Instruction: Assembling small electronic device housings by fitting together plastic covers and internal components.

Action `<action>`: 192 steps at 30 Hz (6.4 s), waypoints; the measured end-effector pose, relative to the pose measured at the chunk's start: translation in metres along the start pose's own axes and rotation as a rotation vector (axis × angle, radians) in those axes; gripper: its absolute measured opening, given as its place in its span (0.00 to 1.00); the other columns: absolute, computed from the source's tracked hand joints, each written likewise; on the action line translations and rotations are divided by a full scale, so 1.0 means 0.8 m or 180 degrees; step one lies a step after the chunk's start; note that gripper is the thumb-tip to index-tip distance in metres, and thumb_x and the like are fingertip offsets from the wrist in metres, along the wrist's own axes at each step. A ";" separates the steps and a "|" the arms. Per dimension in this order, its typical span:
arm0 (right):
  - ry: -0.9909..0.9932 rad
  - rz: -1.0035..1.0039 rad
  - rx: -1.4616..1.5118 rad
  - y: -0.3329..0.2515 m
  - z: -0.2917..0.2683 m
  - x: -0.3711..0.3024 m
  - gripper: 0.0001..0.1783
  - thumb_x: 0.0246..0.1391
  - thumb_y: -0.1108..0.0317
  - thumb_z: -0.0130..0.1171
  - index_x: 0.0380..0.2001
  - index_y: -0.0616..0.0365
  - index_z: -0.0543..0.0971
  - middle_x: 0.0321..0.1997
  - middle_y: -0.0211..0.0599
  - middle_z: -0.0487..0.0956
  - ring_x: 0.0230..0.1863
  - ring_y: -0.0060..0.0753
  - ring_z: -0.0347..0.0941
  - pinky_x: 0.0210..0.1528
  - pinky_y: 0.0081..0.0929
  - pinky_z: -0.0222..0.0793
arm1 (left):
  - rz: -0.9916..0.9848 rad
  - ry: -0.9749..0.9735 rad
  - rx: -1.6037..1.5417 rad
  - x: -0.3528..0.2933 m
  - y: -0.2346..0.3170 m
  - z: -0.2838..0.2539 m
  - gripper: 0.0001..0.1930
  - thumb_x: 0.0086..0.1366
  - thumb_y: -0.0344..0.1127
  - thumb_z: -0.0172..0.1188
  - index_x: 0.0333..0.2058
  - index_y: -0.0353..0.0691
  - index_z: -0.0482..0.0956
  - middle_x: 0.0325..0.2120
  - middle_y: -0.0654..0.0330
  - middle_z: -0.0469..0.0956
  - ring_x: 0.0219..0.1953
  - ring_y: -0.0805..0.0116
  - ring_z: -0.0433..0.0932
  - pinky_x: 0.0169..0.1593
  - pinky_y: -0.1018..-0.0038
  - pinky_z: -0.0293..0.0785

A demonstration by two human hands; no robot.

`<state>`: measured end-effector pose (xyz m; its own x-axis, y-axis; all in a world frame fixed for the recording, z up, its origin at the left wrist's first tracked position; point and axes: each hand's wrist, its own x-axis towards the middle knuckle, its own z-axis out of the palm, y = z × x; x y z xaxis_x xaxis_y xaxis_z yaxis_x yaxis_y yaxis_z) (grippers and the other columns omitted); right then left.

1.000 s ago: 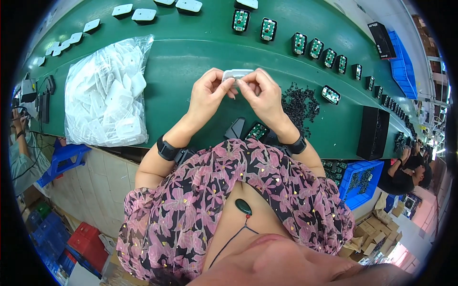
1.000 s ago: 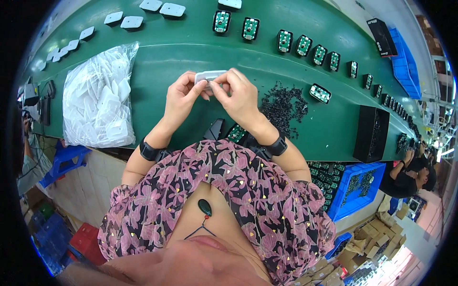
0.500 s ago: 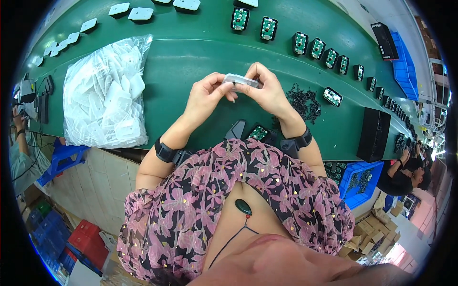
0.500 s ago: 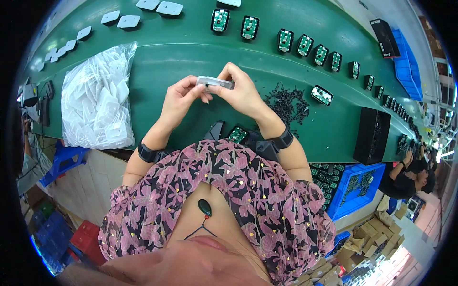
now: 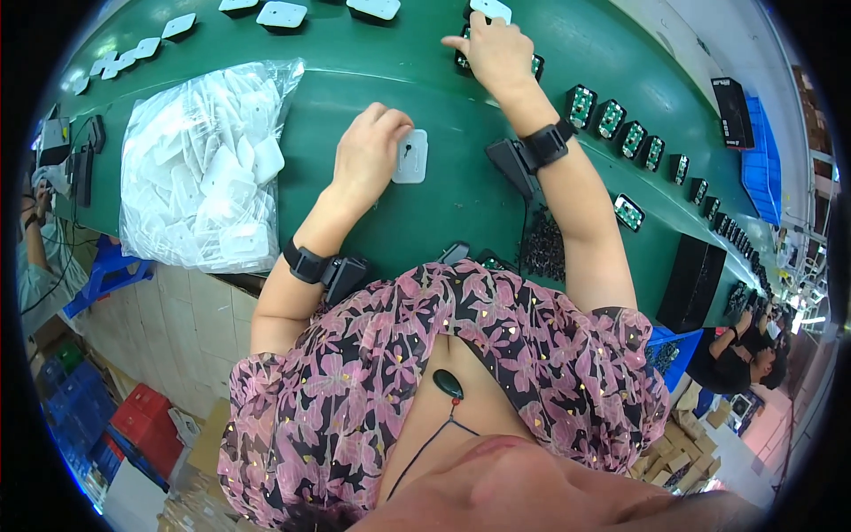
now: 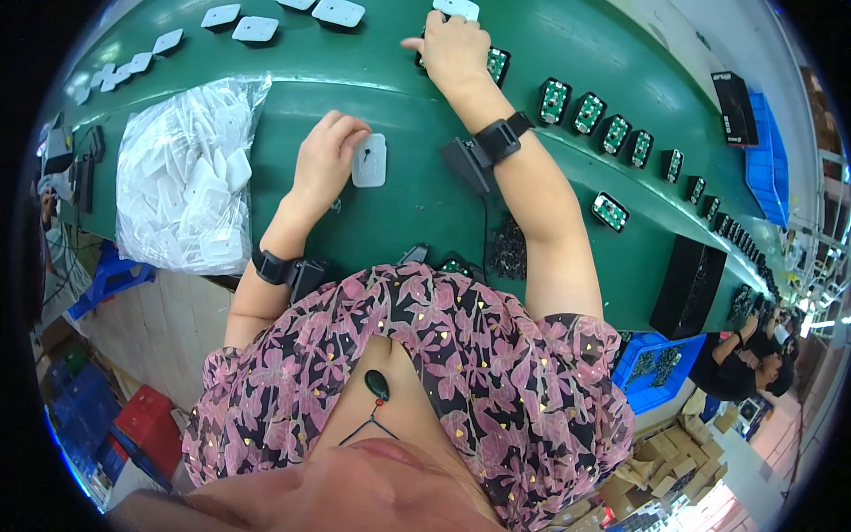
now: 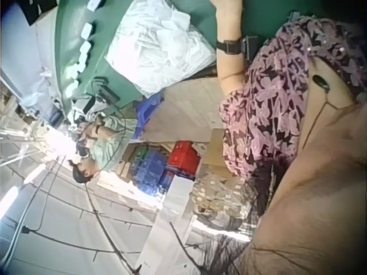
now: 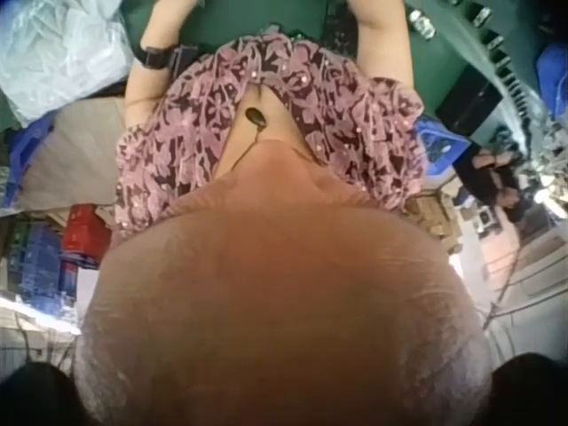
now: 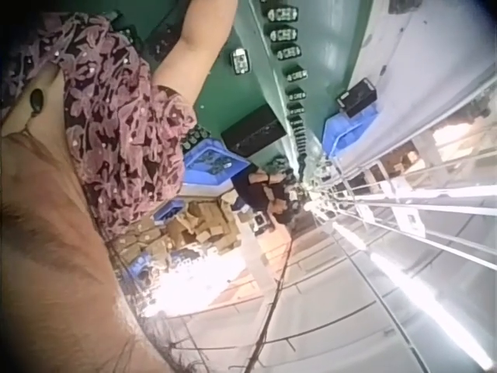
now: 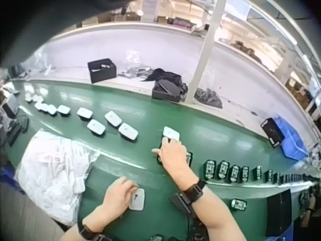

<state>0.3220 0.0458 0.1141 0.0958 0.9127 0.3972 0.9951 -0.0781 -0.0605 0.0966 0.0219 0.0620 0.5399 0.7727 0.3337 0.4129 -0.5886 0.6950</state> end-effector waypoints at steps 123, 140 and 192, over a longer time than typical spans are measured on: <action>-0.1075 0.2015 0.5267 -0.045 -0.110 -0.181 0.06 0.57 0.69 0.61 0.35 0.60 0.77 0.32 0.25 0.77 0.33 0.14 0.70 0.37 0.14 0.64 | -0.0066 -0.0559 -0.1470 -0.026 0.092 0.000 0.06 0.62 0.29 0.60 0.38 0.38 0.76 0.24 0.55 0.78 0.19 0.64 0.78 0.23 0.71 0.73; 0.0051 0.0044 0.2291 -0.045 -0.109 -0.183 0.03 0.49 0.73 0.63 0.28 0.58 0.78 0.27 0.33 0.75 0.30 0.32 0.72 0.30 0.27 0.66 | -0.0439 -0.1058 -0.2174 -0.026 0.082 -0.001 0.05 0.66 0.28 0.56 0.38 0.35 0.76 0.21 0.58 0.77 0.15 0.75 0.73 0.18 0.77 0.67; -0.0121 0.0735 0.2294 -0.006 -0.026 -0.098 0.26 0.44 0.51 0.71 0.34 0.58 0.72 0.34 0.34 0.73 0.34 0.31 0.71 0.36 0.28 0.69 | -0.1393 -0.0495 -0.2696 0.011 0.019 0.002 0.10 0.69 0.33 0.53 0.44 0.33 0.77 0.27 0.61 0.81 0.27 0.76 0.77 0.33 0.80 0.73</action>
<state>0.3106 -0.0337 0.1021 0.2860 0.9192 0.2707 0.6864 0.0006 -0.7272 0.1087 0.0197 0.0746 0.5803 0.8070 -0.1098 -0.0324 0.1577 0.9870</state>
